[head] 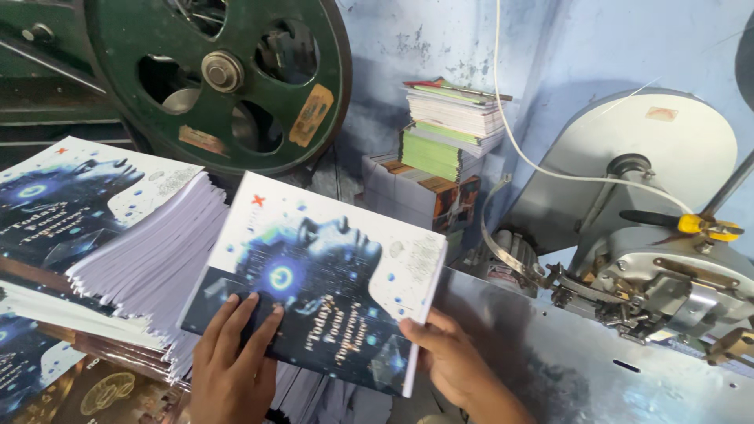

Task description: The person operates a bookbinding machine to stitch the spine of books. They pick up a book from a stack, align it under the machine, and press a lever to secure the binding. The person then places the finished book onto a separate stack and repeats the process with the next book.

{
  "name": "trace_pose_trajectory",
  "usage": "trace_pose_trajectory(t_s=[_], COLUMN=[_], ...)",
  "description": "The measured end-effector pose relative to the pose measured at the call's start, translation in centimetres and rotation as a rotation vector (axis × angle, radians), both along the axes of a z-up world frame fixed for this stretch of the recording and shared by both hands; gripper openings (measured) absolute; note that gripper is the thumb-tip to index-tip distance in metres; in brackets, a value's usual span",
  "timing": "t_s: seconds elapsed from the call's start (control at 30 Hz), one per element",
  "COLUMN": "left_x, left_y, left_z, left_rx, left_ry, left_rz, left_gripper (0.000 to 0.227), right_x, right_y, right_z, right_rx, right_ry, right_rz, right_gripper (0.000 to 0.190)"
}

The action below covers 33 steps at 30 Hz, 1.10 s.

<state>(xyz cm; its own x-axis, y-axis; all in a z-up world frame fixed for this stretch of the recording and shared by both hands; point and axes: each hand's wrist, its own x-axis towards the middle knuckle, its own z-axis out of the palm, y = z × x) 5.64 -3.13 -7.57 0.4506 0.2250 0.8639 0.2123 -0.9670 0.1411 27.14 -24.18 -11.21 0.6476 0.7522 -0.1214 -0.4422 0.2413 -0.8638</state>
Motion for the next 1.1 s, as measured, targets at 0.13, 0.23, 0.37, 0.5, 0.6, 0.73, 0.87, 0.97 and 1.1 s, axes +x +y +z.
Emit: trace_pose_trajectory(t_s=[0.13, 0.23, 0.37, 0.5, 0.6, 0.73, 0.87, 0.97, 1.1], left_x=[1.2, 1.8, 3.0, 4.7, 6.7, 10.4, 13.1, 14.7, 16.9], left_y=[-0.4, -0.4, -0.2, -0.4, -1.0, -2.1, -3.1, -4.2, -6.3], left_z=[-0.9, -1.9, -3.6, -6.3, -9.0, -12.3, -14.0, -14.0, -12.6], left_rx=[-0.048, -0.088, -0.331, -0.482, -0.992, -1.293, -1.452, -1.418, -1.316], left_ry=[0.033, 0.059, 0.096, 0.004, 0.001, -0.043, 0.051, 0.214, 0.224], left_rz=[0.019, -0.041, -0.228, -0.525, -0.578, -0.581, -0.752, -0.662, -0.759], left_gripper=[0.055, 0.06, 0.066, 0.073, 0.073, 0.058, 0.049, 0.044, 0.039], right_x=[1.6, 2.3, 3.2, 4.4, 5.6, 7.3, 9.4, 10.4, 11.1], right_y=[-3.6, -6.1, -9.1, -12.1, -14.3, -17.9, -21.6, -23.8, -26.0], right_z=[-1.5, -2.6, -3.9, -5.5, -7.1, -9.3, -11.1, -12.3, -13.1], right_rx=[-0.028, -0.052, -0.021, -0.039, -0.041, -0.16, -0.4, -0.474, -0.519], right_ry=[-0.015, -0.028, -0.045, 0.004, -0.13, -0.201, -0.128, -0.115, -0.128], right_rz=[-0.005, -0.034, -0.083, -0.155, -0.203, -0.231, -0.283, -0.312, -0.324], right_gripper=[0.052, 0.053, 0.056, 0.061, 0.066, 0.071, 0.07, 0.07, 0.068])
